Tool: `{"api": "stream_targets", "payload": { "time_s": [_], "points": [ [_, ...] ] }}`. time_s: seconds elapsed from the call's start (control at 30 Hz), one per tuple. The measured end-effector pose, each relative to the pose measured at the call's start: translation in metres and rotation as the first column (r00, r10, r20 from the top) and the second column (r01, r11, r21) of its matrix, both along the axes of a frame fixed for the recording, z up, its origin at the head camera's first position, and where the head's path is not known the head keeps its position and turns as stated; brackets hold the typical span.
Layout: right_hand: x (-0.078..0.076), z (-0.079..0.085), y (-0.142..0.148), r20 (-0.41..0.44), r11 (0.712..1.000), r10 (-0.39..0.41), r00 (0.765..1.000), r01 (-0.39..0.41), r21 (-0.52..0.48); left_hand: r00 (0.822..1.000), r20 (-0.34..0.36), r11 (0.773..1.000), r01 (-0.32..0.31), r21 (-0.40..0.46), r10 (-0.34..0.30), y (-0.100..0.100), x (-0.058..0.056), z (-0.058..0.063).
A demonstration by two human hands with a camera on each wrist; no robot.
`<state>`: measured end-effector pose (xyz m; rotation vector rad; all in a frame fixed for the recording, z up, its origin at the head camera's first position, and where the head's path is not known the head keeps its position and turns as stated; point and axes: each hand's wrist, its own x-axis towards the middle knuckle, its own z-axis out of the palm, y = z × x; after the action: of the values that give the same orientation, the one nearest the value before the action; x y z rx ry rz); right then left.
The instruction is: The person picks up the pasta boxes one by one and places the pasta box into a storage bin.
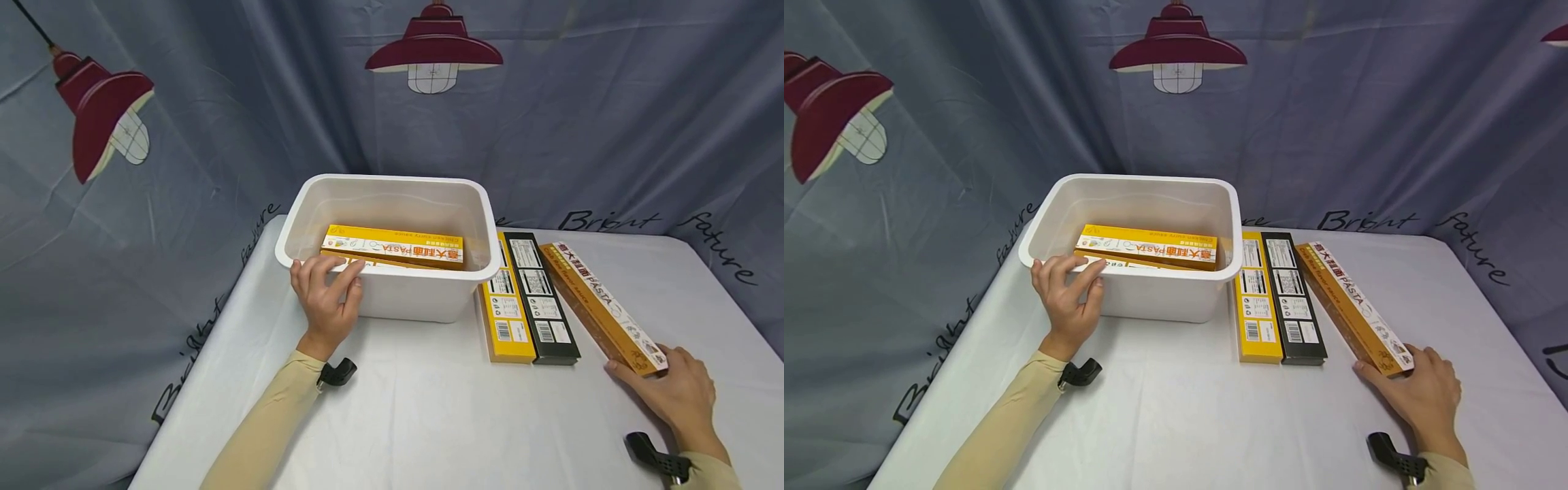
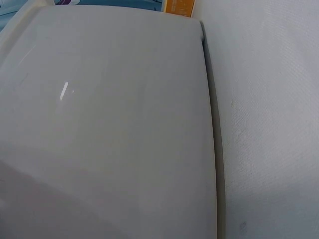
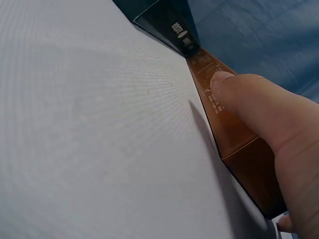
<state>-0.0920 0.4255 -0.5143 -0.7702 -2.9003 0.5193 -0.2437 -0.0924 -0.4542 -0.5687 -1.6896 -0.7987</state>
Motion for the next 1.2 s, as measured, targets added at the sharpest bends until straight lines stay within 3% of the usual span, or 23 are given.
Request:
{"api": "stream_targets", "payload": {
  "time_s": [0.27,0.43,0.63,0.8,1.0,1.2],
  "points": [
    [0.0003,0.0000,-0.0013,-0.008,1.000,-0.019,1.000,0.019,-0.005,1.000,0.004,1.000,-0.002,0.002,0.002,0.0003,0.0007,0.0005],
    [0.0001,0.0002,-0.0031,-0.018,0.989,-0.068,0.998,0.065,-0.129,1.000,0.004,1.000,-0.002,0.006,0.002,0.0003,0.0008,0.0002],
    [0.0006,0.0031,-0.0052,0.009,0.926,-0.211,0.977,0.203,-0.318,1.000,0.005,1.000,-0.002,0.001,0.002,-0.0004,0.0007,-0.0002],
    [0.0026,0.0056,-0.0058,-0.050,0.876,-0.305,0.951,0.259,-0.407,1.000,0.004,1.000,-0.001,-0.006,0.001,-0.0001,0.0005,-0.0003],
    [0.0055,0.0073,-0.0052,-0.123,0.830,-0.359,0.925,0.256,-0.496,1.000,0.001,1.000,-0.002,-0.007,0.002,-0.0001,0.0008,-0.0002],
    [0.0040,0.0094,-0.0084,-0.127,0.817,-0.359,0.925,0.245,-0.521,1.000,0.001,1.000,-0.004,-0.003,0.004,-0.0004,0.0007,-0.0005]
  ]
}}
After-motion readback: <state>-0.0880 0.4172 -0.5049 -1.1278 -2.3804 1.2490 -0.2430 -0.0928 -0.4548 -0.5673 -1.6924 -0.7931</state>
